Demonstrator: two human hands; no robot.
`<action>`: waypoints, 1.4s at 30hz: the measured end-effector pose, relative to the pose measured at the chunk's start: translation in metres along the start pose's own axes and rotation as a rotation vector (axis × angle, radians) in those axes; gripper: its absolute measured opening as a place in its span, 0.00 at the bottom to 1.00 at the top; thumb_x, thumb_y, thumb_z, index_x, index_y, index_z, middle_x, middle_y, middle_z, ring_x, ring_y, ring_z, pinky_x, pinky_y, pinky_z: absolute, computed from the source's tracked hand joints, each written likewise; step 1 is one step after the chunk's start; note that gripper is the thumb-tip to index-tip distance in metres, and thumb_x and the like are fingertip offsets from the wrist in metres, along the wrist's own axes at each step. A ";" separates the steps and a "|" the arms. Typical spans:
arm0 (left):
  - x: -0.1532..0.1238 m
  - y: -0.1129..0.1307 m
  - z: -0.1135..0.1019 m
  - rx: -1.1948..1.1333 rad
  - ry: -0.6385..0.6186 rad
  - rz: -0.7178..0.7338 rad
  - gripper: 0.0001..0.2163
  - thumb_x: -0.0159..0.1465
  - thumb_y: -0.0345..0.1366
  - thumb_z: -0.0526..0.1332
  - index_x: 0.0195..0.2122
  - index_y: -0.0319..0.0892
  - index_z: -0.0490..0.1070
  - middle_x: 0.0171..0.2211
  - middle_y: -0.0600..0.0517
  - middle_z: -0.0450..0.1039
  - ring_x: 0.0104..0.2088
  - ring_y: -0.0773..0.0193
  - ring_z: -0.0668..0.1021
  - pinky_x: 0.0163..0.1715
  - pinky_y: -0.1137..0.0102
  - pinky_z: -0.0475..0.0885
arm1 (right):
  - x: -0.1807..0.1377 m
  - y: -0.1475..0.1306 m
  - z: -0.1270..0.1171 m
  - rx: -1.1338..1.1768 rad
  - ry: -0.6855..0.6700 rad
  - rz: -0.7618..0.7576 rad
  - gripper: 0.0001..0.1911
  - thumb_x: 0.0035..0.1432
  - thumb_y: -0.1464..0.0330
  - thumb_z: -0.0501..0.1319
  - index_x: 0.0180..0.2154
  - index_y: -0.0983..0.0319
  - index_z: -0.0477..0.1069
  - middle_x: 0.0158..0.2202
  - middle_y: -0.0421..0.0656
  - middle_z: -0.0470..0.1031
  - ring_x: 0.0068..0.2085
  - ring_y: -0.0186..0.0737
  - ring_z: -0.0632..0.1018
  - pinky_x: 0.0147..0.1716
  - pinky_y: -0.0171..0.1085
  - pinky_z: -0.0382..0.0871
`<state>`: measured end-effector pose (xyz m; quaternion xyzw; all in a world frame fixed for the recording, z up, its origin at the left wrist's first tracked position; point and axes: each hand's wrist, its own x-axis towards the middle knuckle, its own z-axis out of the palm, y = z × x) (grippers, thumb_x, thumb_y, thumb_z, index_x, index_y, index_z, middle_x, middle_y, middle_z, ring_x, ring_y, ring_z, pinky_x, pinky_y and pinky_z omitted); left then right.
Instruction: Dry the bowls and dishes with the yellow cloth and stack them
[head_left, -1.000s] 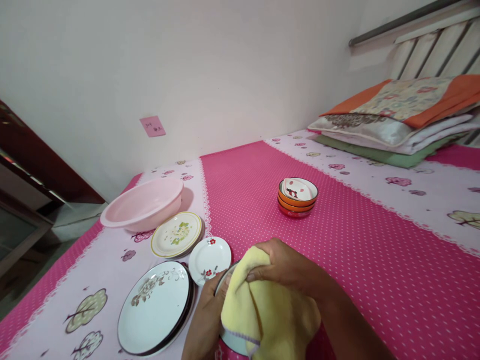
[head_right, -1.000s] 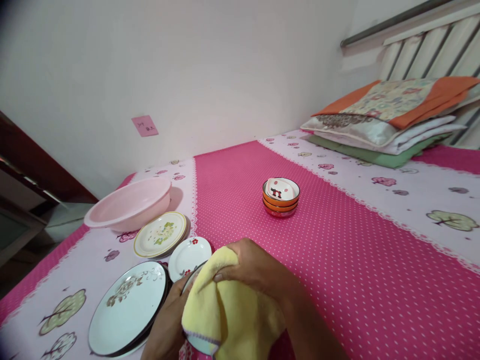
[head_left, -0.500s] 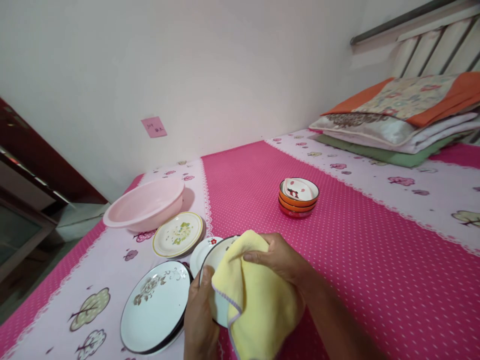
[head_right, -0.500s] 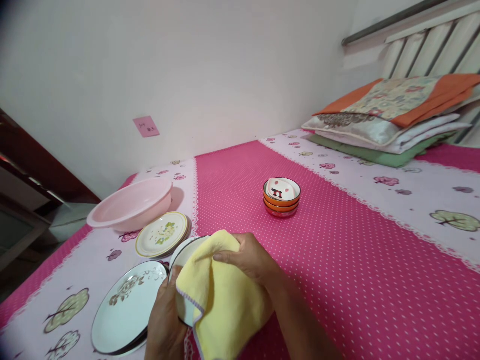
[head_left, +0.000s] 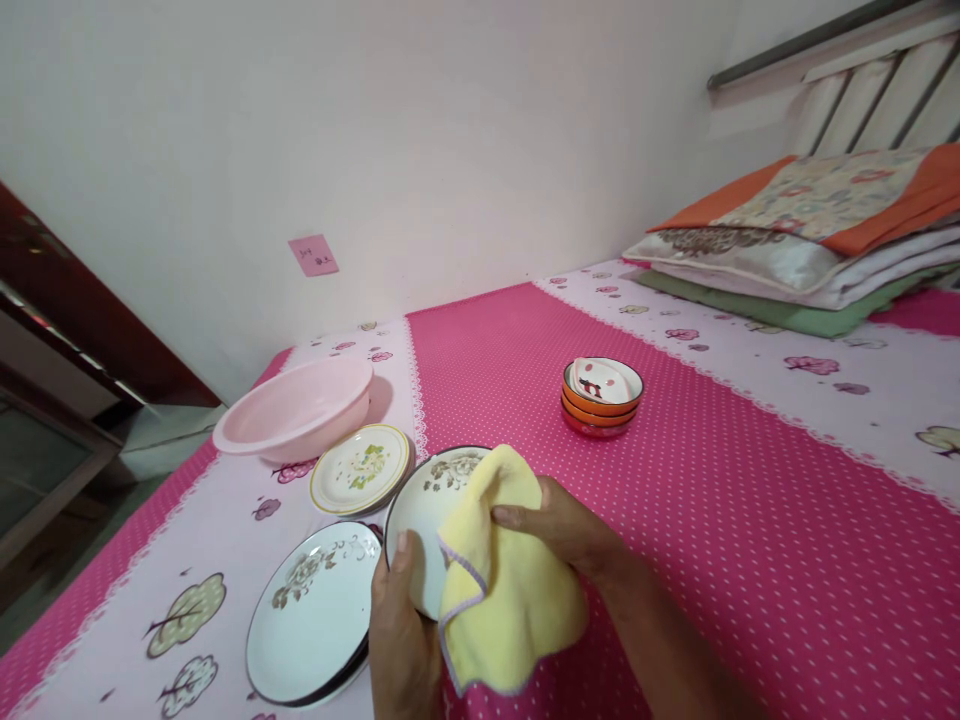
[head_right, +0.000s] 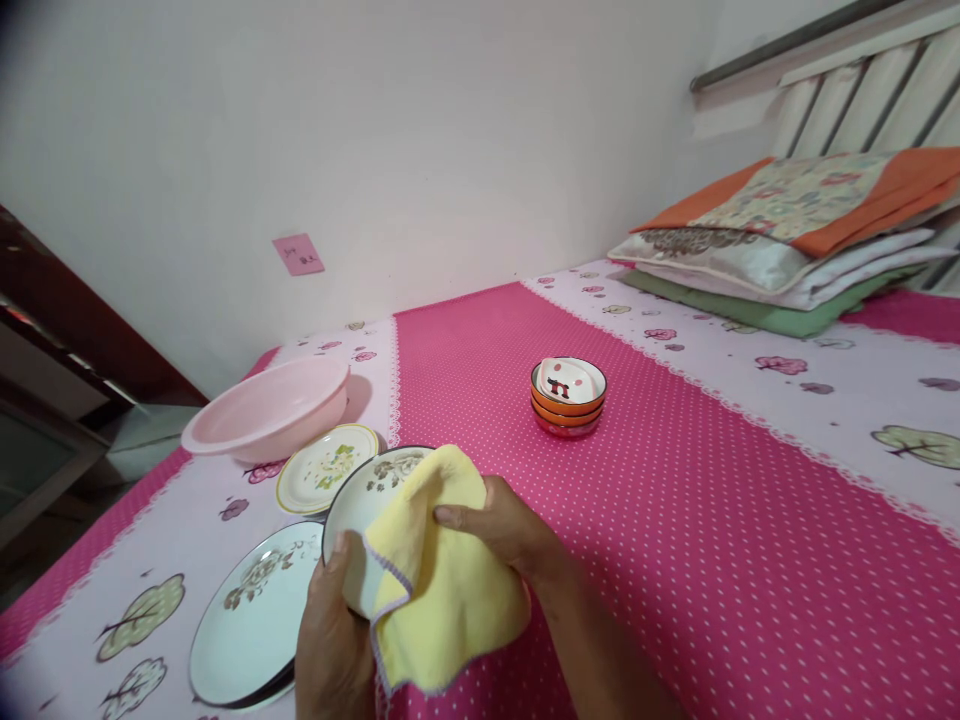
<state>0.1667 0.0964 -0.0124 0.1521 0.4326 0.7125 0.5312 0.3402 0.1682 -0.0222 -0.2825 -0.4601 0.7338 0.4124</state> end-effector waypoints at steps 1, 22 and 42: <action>0.003 0.002 -0.005 0.047 -0.016 -0.001 0.31 0.61 0.43 0.73 0.65 0.47 0.70 0.53 0.44 0.82 0.49 0.50 0.85 0.50 0.62 0.80 | -0.001 -0.001 -0.003 -0.029 0.002 0.006 0.29 0.47 0.54 0.78 0.48 0.64 0.81 0.45 0.50 0.85 0.43 0.52 0.85 0.43 0.44 0.79; -0.002 0.017 0.002 0.284 0.010 0.054 0.25 0.59 0.50 0.72 0.54 0.41 0.79 0.39 0.47 0.85 0.36 0.54 0.85 0.38 0.65 0.80 | -0.003 0.000 0.002 -0.003 -0.084 0.002 0.26 0.50 0.55 0.76 0.47 0.64 0.80 0.45 0.50 0.84 0.43 0.53 0.84 0.47 0.48 0.76; -0.007 0.027 -0.003 0.553 -0.261 0.025 0.26 0.57 0.52 0.74 0.50 0.40 0.79 0.37 0.46 0.84 0.35 0.55 0.83 0.31 0.69 0.78 | -0.018 -0.015 -0.001 0.083 -0.206 0.128 0.22 0.49 0.59 0.76 0.43 0.63 0.79 0.38 0.45 0.84 0.37 0.44 0.82 0.37 0.38 0.76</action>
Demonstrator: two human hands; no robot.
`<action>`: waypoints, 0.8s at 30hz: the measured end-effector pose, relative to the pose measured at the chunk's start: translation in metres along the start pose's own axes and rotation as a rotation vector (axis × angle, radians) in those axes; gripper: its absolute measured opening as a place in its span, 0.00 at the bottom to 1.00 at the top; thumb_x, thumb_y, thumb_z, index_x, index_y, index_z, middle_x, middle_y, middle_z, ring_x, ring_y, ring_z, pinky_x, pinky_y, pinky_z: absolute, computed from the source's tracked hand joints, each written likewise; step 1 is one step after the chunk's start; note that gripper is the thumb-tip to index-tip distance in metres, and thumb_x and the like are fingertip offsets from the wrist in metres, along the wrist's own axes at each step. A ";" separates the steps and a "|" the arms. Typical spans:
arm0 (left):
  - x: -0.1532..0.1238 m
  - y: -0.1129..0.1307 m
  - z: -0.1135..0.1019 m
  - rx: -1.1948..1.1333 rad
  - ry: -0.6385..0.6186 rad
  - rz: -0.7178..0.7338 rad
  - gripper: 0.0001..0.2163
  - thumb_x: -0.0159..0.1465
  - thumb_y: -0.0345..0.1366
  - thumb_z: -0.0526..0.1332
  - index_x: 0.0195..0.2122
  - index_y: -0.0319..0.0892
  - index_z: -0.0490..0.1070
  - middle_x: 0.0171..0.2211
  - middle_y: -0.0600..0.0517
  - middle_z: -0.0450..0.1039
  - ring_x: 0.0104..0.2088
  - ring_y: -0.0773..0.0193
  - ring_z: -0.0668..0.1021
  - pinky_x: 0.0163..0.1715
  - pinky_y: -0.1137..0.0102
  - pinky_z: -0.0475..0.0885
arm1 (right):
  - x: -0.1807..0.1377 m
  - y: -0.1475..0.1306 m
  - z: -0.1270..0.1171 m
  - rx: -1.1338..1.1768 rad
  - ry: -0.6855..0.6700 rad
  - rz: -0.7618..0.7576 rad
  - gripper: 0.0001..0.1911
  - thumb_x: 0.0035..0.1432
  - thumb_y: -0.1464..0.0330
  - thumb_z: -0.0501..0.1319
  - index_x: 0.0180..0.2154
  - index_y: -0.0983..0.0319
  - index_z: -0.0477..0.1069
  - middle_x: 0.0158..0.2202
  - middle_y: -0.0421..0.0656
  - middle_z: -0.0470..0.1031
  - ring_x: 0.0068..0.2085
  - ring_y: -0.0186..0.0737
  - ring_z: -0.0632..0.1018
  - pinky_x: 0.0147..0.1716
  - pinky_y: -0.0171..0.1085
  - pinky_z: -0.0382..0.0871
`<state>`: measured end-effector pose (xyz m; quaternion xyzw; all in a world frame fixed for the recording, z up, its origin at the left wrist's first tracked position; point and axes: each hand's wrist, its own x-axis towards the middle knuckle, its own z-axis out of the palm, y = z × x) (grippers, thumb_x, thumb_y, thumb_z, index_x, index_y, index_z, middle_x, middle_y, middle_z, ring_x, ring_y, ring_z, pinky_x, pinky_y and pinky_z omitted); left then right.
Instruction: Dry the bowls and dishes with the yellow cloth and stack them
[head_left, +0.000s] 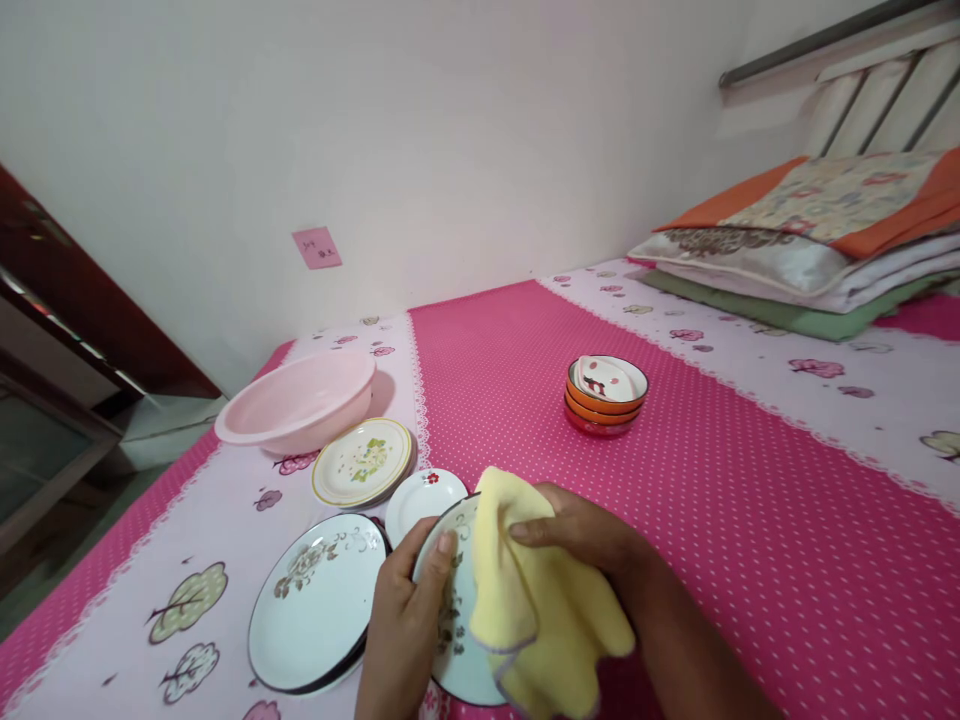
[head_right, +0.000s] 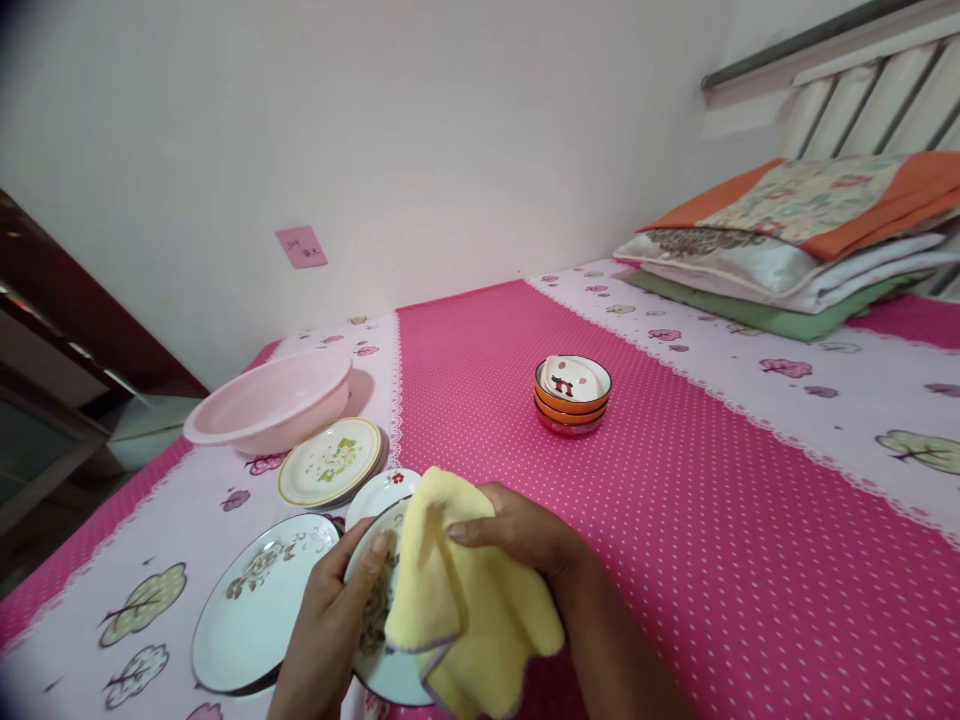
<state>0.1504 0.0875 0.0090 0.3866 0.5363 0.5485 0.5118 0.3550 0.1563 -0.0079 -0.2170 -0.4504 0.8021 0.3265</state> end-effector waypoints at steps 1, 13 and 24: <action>0.000 0.000 0.000 0.029 0.011 0.014 0.26 0.57 0.53 0.73 0.50 0.39 0.80 0.37 0.45 0.84 0.36 0.53 0.83 0.32 0.68 0.78 | 0.001 0.001 0.000 -0.008 -0.004 -0.005 0.22 0.50 0.59 0.76 0.43 0.63 0.79 0.38 0.45 0.83 0.36 0.43 0.82 0.36 0.37 0.75; 0.002 -0.002 0.015 -0.226 0.305 0.002 0.27 0.57 0.49 0.74 0.55 0.41 0.78 0.42 0.46 0.85 0.37 0.54 0.85 0.35 0.67 0.80 | 0.005 0.003 0.012 0.064 0.095 -0.085 0.25 0.56 0.60 0.72 0.54 0.59 0.75 0.48 0.48 0.83 0.45 0.53 0.84 0.46 0.47 0.77; 0.000 -0.010 0.042 -0.340 0.672 0.081 0.27 0.67 0.53 0.64 0.65 0.50 0.70 0.54 0.45 0.80 0.46 0.54 0.83 0.39 0.66 0.80 | 0.033 0.032 0.021 0.209 0.224 -0.082 0.30 0.54 0.58 0.72 0.55 0.64 0.74 0.44 0.51 0.84 0.42 0.54 0.84 0.48 0.49 0.77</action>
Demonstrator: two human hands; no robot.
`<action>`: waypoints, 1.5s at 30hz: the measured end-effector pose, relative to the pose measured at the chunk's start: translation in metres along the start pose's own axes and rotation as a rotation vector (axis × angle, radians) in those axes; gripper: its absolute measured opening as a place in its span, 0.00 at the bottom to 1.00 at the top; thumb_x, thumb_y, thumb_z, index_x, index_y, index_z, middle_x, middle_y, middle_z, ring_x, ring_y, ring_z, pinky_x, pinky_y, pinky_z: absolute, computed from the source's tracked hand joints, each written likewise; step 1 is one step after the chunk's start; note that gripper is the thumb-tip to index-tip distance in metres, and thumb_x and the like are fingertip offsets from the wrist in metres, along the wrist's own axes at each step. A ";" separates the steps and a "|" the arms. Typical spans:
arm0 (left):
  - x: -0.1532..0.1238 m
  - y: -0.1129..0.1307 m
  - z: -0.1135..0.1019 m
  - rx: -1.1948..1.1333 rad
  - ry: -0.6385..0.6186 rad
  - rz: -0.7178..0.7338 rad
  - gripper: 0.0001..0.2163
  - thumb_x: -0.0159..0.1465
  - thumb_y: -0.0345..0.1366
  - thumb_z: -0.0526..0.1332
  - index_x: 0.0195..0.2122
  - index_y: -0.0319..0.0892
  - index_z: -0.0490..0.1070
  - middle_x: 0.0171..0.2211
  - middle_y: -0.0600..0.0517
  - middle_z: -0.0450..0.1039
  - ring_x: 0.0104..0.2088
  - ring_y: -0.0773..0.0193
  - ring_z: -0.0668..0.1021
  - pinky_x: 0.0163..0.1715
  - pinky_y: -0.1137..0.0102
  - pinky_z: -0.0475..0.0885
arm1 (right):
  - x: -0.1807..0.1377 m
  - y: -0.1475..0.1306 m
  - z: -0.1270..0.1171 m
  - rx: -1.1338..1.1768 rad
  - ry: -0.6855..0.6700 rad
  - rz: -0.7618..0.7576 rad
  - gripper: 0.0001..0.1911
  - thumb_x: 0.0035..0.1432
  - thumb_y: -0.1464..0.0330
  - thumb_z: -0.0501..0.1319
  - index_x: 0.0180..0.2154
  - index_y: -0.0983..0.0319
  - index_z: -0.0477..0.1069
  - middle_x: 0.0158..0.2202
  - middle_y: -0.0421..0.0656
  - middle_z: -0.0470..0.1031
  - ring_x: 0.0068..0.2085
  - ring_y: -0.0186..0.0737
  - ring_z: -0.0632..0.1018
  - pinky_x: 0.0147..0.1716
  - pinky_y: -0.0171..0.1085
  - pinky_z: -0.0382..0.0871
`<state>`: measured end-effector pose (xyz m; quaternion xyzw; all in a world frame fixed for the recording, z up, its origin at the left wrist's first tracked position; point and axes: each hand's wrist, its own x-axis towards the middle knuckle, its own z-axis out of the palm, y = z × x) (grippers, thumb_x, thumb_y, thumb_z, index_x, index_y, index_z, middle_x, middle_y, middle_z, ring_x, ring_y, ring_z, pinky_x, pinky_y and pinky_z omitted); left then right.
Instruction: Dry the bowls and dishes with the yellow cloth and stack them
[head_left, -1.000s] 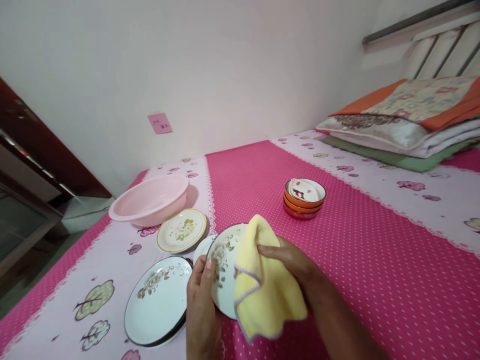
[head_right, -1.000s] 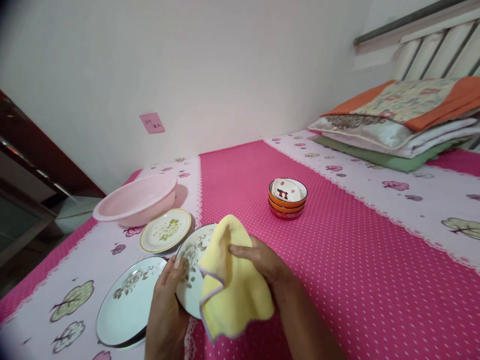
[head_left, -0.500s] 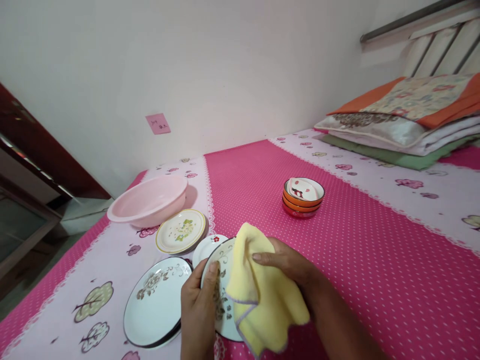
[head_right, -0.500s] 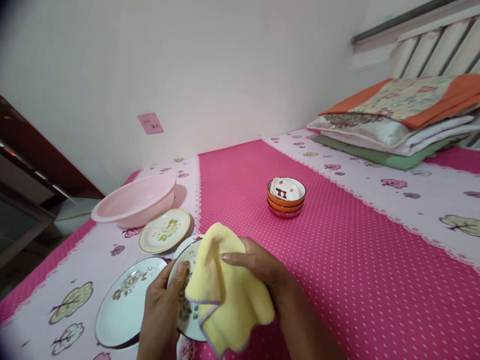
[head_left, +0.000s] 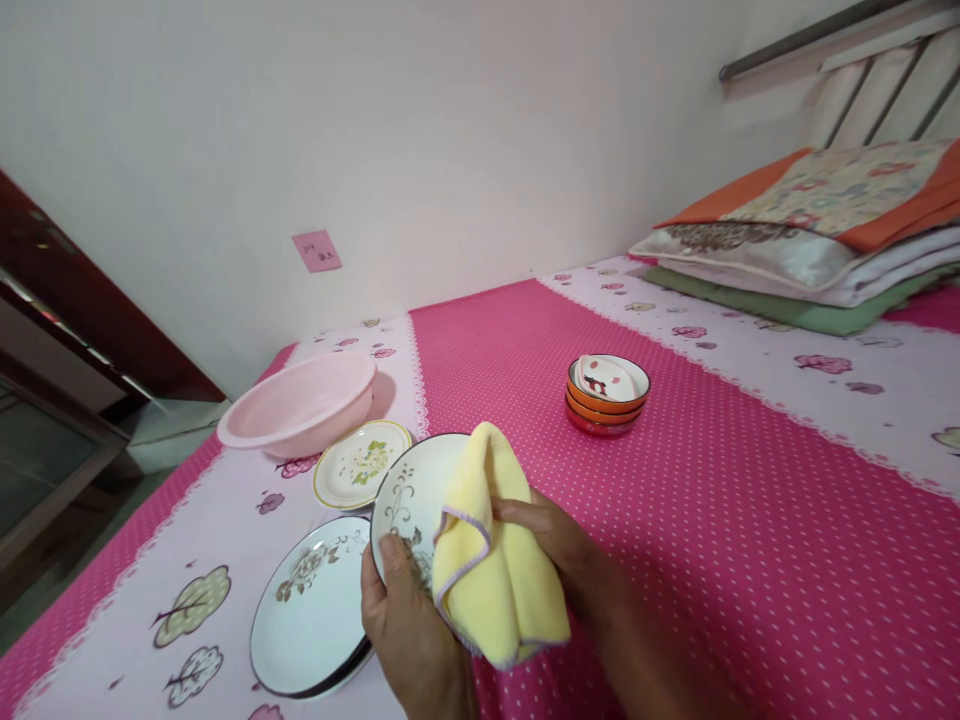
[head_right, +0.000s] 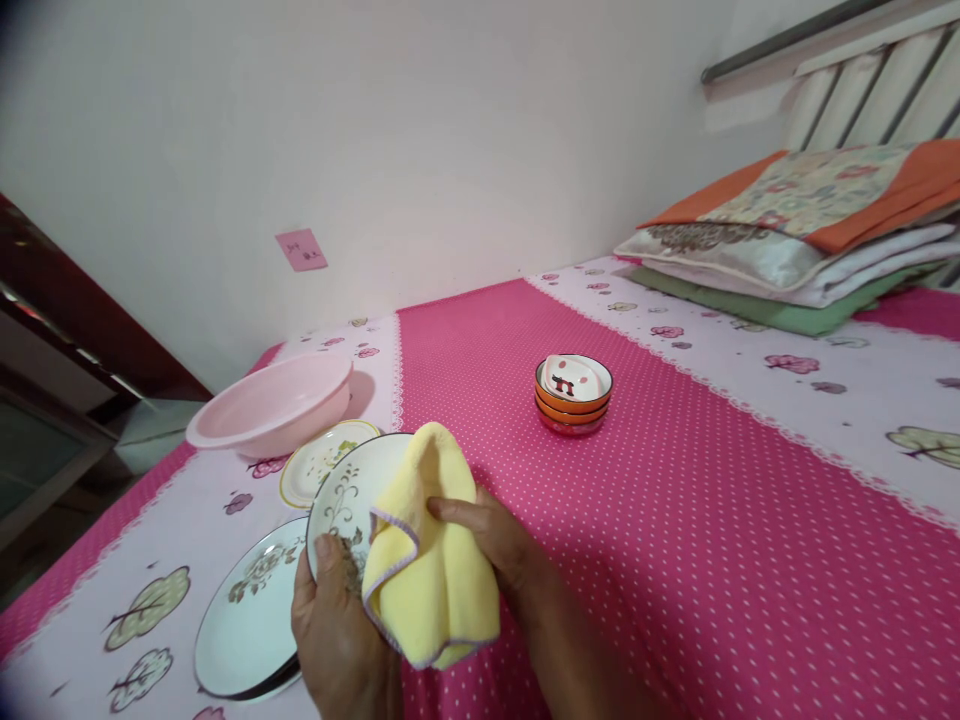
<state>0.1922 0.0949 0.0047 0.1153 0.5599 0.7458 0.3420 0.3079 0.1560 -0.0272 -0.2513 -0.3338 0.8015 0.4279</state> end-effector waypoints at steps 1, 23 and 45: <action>0.001 0.001 -0.001 0.032 0.008 0.005 0.28 0.67 0.54 0.64 0.65 0.49 0.69 0.55 0.44 0.79 0.47 0.54 0.83 0.40 0.67 0.79 | 0.001 0.000 0.000 -0.008 0.000 0.004 0.30 0.54 0.58 0.72 0.55 0.65 0.74 0.44 0.51 0.84 0.43 0.54 0.84 0.48 0.49 0.77; -0.002 0.014 0.000 0.278 0.045 0.102 0.18 0.69 0.52 0.60 0.46 0.43 0.77 0.38 0.51 0.80 0.37 0.60 0.78 0.36 0.67 0.74 | -0.001 -0.015 -0.006 -0.174 -0.148 -0.059 0.35 0.52 0.56 0.75 0.57 0.64 0.74 0.51 0.51 0.82 0.49 0.54 0.83 0.52 0.49 0.75; 0.007 -0.015 -0.002 0.304 -0.359 0.123 0.30 0.67 0.59 0.61 0.60 0.41 0.73 0.53 0.40 0.80 0.49 0.49 0.82 0.47 0.62 0.76 | 0.005 -0.027 -0.008 -1.267 0.700 -0.888 0.24 0.61 0.67 0.65 0.58 0.60 0.70 0.55 0.54 0.73 0.59 0.60 0.71 0.60 0.59 0.65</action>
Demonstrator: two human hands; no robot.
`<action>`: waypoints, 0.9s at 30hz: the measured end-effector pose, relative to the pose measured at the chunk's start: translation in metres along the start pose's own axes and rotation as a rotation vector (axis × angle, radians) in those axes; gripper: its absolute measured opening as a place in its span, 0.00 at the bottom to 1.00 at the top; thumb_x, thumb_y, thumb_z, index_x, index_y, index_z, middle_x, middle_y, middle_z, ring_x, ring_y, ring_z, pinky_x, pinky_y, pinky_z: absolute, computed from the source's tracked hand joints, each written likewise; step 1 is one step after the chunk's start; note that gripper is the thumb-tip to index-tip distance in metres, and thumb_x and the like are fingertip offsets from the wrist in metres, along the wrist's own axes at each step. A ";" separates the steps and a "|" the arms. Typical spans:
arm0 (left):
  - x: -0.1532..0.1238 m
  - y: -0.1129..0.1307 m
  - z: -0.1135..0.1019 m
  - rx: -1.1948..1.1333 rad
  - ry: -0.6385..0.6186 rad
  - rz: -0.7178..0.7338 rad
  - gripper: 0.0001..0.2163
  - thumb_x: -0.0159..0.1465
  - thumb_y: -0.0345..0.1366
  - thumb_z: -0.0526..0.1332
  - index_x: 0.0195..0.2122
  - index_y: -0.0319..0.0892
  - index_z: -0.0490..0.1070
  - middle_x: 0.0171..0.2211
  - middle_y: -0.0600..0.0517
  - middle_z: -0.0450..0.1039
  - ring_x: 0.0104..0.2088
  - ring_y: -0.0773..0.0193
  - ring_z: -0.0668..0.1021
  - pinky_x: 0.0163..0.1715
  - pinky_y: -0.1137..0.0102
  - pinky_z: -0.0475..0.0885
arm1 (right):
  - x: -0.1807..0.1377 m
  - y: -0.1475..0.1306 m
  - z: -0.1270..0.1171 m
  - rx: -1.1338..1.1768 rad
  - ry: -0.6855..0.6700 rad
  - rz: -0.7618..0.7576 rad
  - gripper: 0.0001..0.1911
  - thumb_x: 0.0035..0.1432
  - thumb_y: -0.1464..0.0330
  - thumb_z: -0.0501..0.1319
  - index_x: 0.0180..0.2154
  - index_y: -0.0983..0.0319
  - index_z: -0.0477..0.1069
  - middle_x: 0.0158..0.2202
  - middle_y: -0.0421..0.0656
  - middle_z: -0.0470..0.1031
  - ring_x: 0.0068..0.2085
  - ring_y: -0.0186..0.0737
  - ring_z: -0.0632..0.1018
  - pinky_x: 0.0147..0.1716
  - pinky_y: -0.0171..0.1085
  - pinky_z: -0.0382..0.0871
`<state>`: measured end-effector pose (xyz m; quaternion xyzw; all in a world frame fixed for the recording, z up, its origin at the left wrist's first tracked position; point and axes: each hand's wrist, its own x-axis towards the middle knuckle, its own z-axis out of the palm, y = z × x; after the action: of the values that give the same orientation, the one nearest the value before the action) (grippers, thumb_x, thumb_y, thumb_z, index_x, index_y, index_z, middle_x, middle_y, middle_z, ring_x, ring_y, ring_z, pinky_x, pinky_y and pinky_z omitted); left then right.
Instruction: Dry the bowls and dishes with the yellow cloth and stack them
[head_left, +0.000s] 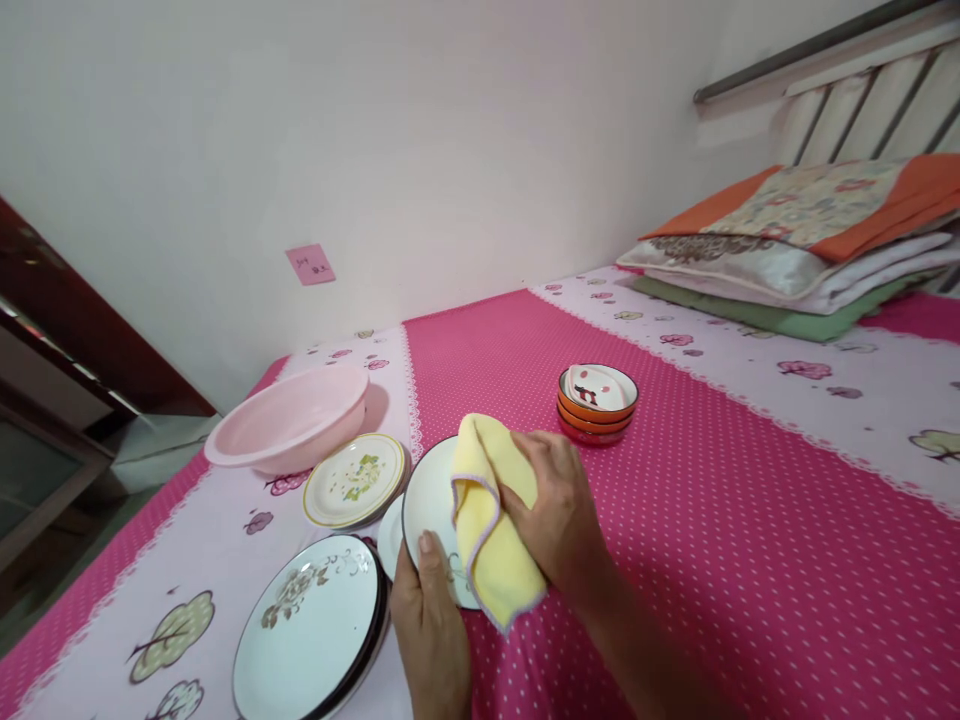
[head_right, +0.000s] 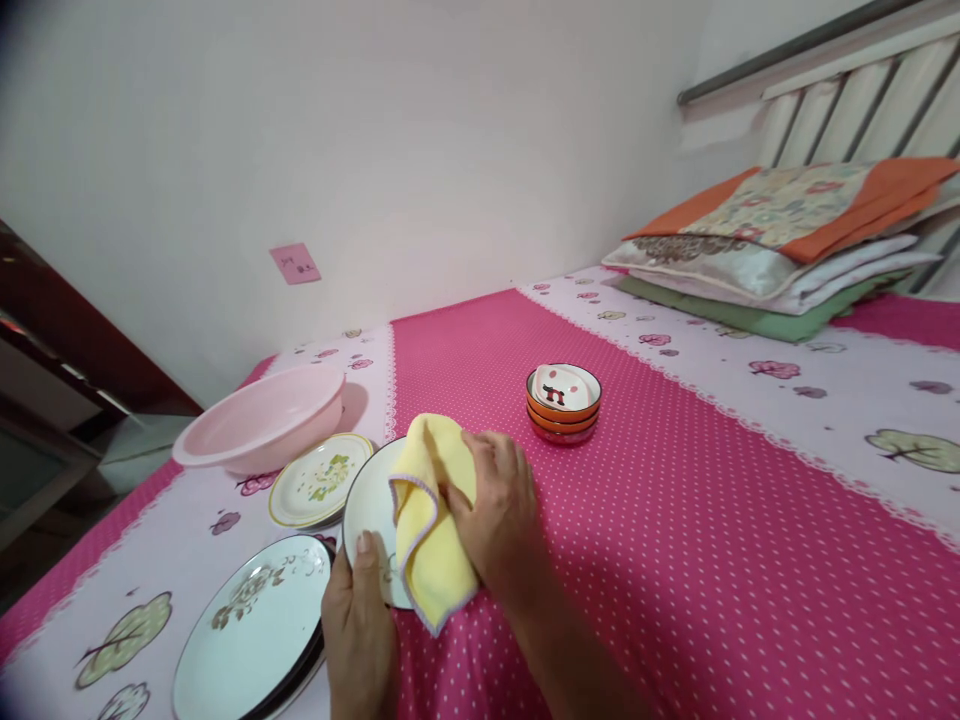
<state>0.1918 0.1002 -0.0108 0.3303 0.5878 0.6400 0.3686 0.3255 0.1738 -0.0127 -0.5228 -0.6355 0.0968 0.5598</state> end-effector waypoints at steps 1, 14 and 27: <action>-0.001 -0.001 0.002 0.008 -0.008 0.005 0.30 0.67 0.59 0.61 0.61 0.41 0.73 0.54 0.40 0.80 0.50 0.48 0.81 0.47 0.62 0.76 | -0.003 -0.005 0.001 -0.008 -0.012 -0.053 0.21 0.63 0.69 0.62 0.58 0.60 0.70 0.54 0.53 0.73 0.57 0.58 0.72 0.59 0.58 0.67; 0.008 -0.009 -0.006 0.104 0.085 0.115 0.24 0.64 0.58 0.62 0.46 0.40 0.78 0.41 0.44 0.82 0.41 0.51 0.81 0.44 0.62 0.77 | -0.014 -0.046 -0.003 0.187 -0.534 -0.174 0.13 0.53 0.83 0.62 0.36 0.61 0.70 0.39 0.42 0.73 0.43 0.43 0.72 0.43 0.40 0.64; 0.012 0.000 -0.012 0.024 0.100 -0.021 0.29 0.63 0.60 0.65 0.52 0.39 0.78 0.42 0.42 0.84 0.41 0.51 0.83 0.41 0.62 0.79 | 0.007 -0.026 -0.035 0.109 -0.458 0.053 0.08 0.57 0.79 0.60 0.36 0.60 0.71 0.48 0.45 0.73 0.52 0.46 0.71 0.50 0.43 0.64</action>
<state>0.1758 0.1047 -0.0121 0.2961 0.6165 0.6448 0.3413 0.3410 0.1516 0.0220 -0.4727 -0.7258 0.2614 0.4258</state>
